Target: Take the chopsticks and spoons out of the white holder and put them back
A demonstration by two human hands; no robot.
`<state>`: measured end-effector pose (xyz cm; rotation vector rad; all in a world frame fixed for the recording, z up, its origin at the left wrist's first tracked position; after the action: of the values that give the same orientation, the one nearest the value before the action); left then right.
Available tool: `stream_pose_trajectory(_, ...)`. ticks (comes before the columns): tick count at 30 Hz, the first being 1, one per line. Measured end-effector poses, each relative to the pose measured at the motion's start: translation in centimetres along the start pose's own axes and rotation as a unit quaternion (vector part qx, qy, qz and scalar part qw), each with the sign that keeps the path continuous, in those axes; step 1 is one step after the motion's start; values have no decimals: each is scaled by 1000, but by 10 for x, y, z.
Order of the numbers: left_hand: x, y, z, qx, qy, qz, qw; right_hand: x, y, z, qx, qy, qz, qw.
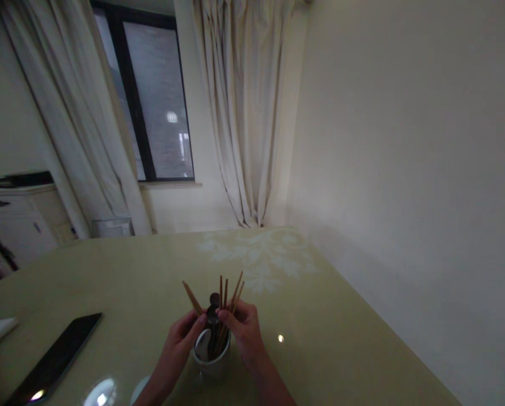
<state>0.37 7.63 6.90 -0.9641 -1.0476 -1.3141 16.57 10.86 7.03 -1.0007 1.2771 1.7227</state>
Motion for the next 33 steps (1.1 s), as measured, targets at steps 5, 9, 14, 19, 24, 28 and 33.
stream_pose_trajectory(5, 0, 1, 0, -3, 3, -4, 1000, 0, 1, 0, -4, 0, 4, 1000)
stream_pose_trajectory(9, -1, 1, 0, -5, -1, -4, 1000, -2, 2, 0, -13, -5, 0, 1000)
stream_pose_trajectory(14, -2, 1, 0, -8, 0, -8, 1000, -3, 2, 0, -14, -10, -6, 1000)
stream_pose_trajectory(19, -6, 0, 0, -10, -1, 0, 1000, -3, 1, 0, -12, -10, -5, 1000)
stream_pose_trajectory(24, -7, 0, 1, -7, 0, -4, 1000, 0, 0, 0, -9, -4, -15, 1000)
stream_pose_trajectory(28, -7, 0, 2, -9, 4, -4, 1000, 2, -2, 0, 7, -8, -12, 1000)
stream_pose_trajectory(33, -8, 0, 1, -11, 5, -2, 1000, 1, -1, 0, 2, -6, -19, 1000)
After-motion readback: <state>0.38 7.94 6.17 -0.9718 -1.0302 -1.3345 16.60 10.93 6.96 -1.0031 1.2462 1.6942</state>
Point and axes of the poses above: each hand's wrist, its own z-axis towards the middle knuckle, its own y-axis out of the palm, x = y × z, the point moved 7 cm from there along z, towards the middle knuckle, and after that the axes turned 2 degrees about y, right-handed, at the moved point
